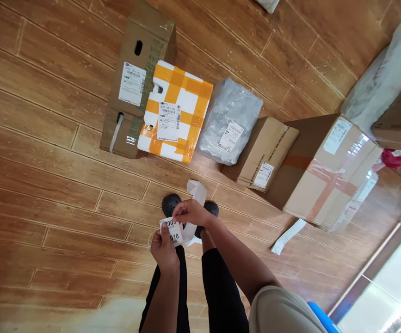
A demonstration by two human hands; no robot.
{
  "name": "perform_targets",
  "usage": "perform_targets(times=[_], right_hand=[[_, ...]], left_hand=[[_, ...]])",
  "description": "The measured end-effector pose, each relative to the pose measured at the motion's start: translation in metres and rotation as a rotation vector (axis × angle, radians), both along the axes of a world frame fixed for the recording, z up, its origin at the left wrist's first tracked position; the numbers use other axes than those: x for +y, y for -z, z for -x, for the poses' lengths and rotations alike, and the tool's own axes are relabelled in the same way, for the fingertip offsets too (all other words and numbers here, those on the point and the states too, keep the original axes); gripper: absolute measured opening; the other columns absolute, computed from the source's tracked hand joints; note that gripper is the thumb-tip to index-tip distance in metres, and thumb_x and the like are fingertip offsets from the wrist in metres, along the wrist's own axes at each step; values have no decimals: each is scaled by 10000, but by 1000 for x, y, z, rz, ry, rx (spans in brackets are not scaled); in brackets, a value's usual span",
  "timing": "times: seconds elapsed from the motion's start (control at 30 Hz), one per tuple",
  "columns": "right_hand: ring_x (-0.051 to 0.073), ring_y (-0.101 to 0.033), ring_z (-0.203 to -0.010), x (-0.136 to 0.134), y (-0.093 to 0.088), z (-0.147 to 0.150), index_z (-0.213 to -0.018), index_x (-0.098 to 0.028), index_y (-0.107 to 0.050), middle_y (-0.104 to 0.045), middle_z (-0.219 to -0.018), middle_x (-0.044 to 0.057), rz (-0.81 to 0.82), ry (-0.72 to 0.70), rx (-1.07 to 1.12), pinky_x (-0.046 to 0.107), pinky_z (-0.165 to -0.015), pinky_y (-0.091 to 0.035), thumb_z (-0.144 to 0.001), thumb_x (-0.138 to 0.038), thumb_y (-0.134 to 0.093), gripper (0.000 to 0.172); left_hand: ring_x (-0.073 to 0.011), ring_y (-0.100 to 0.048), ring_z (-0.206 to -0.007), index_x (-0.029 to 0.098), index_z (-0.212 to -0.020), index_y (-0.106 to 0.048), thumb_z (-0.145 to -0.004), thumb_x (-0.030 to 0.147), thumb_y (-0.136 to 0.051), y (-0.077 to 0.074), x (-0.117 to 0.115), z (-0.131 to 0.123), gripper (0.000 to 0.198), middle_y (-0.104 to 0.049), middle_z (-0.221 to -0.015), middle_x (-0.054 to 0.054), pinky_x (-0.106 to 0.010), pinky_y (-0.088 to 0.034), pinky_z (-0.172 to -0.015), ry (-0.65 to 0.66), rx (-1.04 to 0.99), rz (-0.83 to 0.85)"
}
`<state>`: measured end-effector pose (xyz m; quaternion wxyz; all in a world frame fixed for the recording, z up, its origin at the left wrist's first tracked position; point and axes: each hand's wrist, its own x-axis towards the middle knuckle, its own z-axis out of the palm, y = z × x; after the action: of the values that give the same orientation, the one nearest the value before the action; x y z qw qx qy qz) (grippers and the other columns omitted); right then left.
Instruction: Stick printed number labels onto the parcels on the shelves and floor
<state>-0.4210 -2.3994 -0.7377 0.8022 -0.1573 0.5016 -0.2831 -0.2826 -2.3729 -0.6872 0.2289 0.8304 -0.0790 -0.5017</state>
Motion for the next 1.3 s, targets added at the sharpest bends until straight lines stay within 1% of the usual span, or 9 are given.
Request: perform_targets(times=[0.1, 0.2, 0.4, 0.53, 0.63, 0.8, 0.97, 1.13, 1.3], right_hand=[[140, -638, -660, -4, 3, -17, -763, -175, -709, -700, -716, 20, 121, -38, 132, 251, -633, -505, -718, -385, -767, 222], [141, -627, -624, -13, 18, -30, -716, -181, -704, -696, -690, 24, 177, -12, 336, 253, -600, -503, -731, -390, -738, 212], [153, -606, -687, -50, 92, -39, -816, -172, -646, -672, -790, 54, 124, 127, 747, 289, -657, -509, -822, -444, -585, 279], [170, -588, -724, -80, 129, -51, -943, -147, -611, -646, -855, 75, 101, 67, 1042, 323, -717, -503, -842, -321, -557, 208], [192, -581, -843, -96, 132, -68, -949, -160, -626, -637, -972, 91, 187, -121, 1188, 345, -820, -469, -837, -190, -542, 143], [250, -556, -999, -117, 125, -87, -902, -146, -667, -640, -1051, 149, 404, -618, 1269, 357, -832, -419, -870, -83, -467, 211], [288, -565, -987, -140, 130, -76, -830, -91, -675, -651, -1001, 204, 498, -828, 1300, 398, -812, -412, -872, -68, -447, 233], [256, -594, -930, -136, 137, -74, -783, -119, -677, -676, -959, 162, 495, -775, 1336, 371, -803, -420, -824, -78, -533, 155], [242, -609, -900, -111, 143, -82, -840, -167, -683, -685, -978, 112, 353, -407, 1483, 350, -773, -449, -853, -198, -536, 151]], left_hand=[[-161, -624, -537, 165, -714, -634, -690, 556, -741, 1, -2, -5, 406, -686, -613, -9, -258, -490, -497, -25, -39, -67], [-212, -699, -728, 151, -888, -706, -638, 481, -804, -1, -6, -9, 425, -748, -805, -58, -304, -564, -641, -32, 22, -83], [-238, -689, -715, 127, -807, -700, -659, 530, -780, -2, -1, -27, 436, -724, -738, -74, -320, -571, -619, -85, -35, -140], [-230, -693, -704, 127, -856, -706, -683, 526, -772, 2, 6, -41, 439, -737, -787, -92, -326, -584, -629, -190, 59, -150], [-234, -706, -731, 129, -976, -713, -670, 499, -791, 4, 9, -53, 486, -753, -853, -96, -315, -584, -621, -306, 141, -130], [-199, -692, -662, 117, -1023, -705, -673, 488, -791, 1, 10, -78, 517, -738, -781, -75, -284, -565, -570, -380, 203, -120], [-156, -627, -549, 116, -900, -705, -667, 496, -790, -4, 8, -97, 454, -647, -600, -8, -252, -514, -504, -419, 245, -89], [-138, -589, -555, 133, -668, -631, -663, 536, -780, -5, 10, -103, 429, -620, -566, -2, -240, -479, -530, -384, 282, -110], [-110, -558, -537, 146, -632, -611, -662, 553, -772, -1, 15, -103, 438, -601, -532, 18, -210, -439, -520, -310, 272, -122]])
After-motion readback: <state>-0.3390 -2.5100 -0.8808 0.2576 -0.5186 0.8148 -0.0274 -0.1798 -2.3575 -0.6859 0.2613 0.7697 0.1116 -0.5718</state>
